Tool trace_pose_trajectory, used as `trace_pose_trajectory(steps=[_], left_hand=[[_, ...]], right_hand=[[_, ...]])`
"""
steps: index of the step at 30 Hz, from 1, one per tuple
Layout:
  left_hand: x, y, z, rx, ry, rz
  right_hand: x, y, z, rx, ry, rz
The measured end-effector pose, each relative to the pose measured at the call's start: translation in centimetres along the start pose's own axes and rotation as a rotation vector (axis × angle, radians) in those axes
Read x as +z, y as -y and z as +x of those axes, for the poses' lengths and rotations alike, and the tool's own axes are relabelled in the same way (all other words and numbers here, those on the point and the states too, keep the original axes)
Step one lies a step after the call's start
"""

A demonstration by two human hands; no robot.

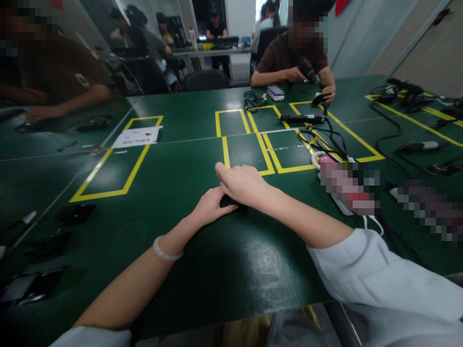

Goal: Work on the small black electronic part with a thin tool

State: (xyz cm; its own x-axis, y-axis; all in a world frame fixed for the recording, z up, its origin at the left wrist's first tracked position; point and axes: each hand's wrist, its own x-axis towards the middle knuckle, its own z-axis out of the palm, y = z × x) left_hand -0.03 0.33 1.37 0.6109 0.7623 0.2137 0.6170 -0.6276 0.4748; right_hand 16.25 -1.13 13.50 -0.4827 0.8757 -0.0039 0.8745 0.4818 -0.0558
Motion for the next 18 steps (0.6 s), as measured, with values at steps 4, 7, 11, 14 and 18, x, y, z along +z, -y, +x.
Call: trace_pose_trajectory(steps=[4, 7, 11, 14, 18], left_hand=[[-0.08, -0.18, 0.04, -0.013, 0.01, -0.004], [-0.18, -0.26, 0.06, -0.02, 0.022, -0.014], [-0.05, -0.12, 0.0, -0.022, 0.016, -0.013], [0.07, -0.09, -0.05, -0.024, 0.004, 0.0], [-0.04, -0.28, -0.02, -0.005, 0.005, -0.008]], right_hand=[[0.05, 0.06, 0.05, 0.018, 0.011, -0.039], [0.08, -0.03, 0.06, 0.016, 0.001, -0.016], [0.02, -0.05, -0.01, -0.001, -0.002, 0.011], [0.16, 0.05, 0.07, 0.004, -0.013, -0.018], [0.51, 0.06, 0.34, 0.01, -0.025, -0.073]])
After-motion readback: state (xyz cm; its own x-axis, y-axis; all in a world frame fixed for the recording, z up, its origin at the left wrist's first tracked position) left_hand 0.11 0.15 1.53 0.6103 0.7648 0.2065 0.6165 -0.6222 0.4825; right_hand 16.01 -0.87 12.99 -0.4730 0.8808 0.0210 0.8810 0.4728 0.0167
